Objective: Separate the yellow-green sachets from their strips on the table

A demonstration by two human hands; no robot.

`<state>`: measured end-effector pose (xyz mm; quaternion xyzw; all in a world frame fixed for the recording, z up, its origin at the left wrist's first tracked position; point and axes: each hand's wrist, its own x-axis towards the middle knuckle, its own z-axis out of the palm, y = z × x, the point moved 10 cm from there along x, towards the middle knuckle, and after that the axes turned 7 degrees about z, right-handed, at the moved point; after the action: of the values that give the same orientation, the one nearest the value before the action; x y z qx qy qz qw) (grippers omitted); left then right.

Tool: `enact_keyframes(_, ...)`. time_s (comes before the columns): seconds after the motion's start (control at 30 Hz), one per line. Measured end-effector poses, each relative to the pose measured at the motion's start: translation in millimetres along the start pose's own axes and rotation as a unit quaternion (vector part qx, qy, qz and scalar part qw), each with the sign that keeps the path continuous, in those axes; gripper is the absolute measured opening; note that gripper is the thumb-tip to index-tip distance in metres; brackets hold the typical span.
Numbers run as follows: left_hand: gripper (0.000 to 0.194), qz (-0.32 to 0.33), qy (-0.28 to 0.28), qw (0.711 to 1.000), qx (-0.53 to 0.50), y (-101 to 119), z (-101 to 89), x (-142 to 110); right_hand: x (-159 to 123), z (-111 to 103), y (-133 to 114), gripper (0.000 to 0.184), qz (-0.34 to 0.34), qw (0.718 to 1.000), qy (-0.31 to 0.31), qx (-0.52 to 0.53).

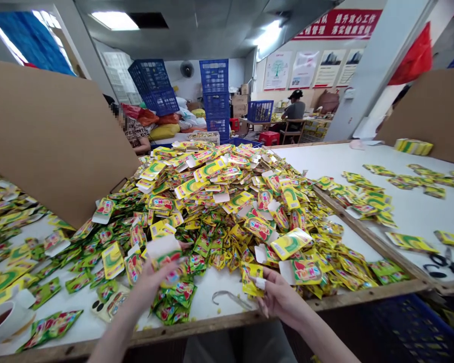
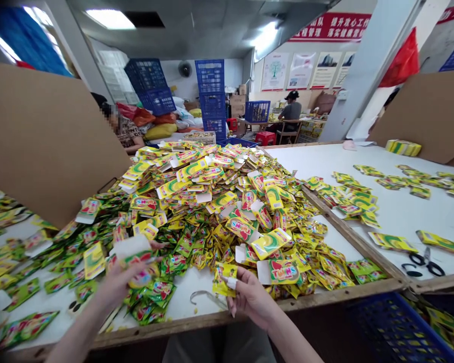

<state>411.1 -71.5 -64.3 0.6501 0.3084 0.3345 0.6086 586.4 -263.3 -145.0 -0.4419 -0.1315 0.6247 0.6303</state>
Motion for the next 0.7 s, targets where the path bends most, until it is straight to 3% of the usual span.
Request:
enact_keyframes(0.03, 0.048, -0.037, -0.057, 0.995, -0.074, -16, 28.8, -16, -1, 5, -11, 0.031, -0.023, 1.0, 0.0, -0.013)
enact_keyframes(0.13, 0.041, -0.134, -0.124, 0.966, -0.183, -53, 88.0, -59, -7, 32, -49, 0.027, -0.111, 0.991, -0.009, -0.08)
enact_keyframes(0.2, 0.045, -0.15, -0.129, 0.966, -0.167, -64, 106.2, -75, -12, 58, -66, 0.025, -0.151, 0.977, -0.028, -0.145)
enact_keyframes(0.3, 0.048, -0.129, -0.133, 0.977, -0.11, -60, 116.3, -82, -19, 94, -72, 0.017, -0.167, 0.944, -0.064, -0.277)
enact_keyframes(0.37, 0.046, -0.119, -0.147, 0.978, -0.091, -53, 121.2, -83, -29, 110, -74, 0.01, -0.196, 0.889, -0.069, -0.407)
enact_keyframes(0.43, 0.045, -0.107, -0.164, 0.978, -0.072, -48, 125.9, -82, -39, 119, -74, 0.019, -0.215, 0.81, -0.062, -0.542)
enact_keyframes(0.6, 0.044, -0.051, -0.201, 0.978, -0.011, -43, 139.7, -81, -52, 128, -59, 0.029, -0.168, 0.627, -0.09, -0.755)
enact_keyframes(0.67, 0.042, -0.039, -0.208, 0.977, 0.009, -43, 142.6, -82, -56, 133, -56, 0.031, -0.163, 0.598, -0.12, -0.776)
enact_keyframes(0.7, 0.04, -0.039, -0.213, 0.976, 0.012, -43, 143.4, -83, -57, 133, -56, 0.034, -0.162, 0.61, -0.128, -0.765)
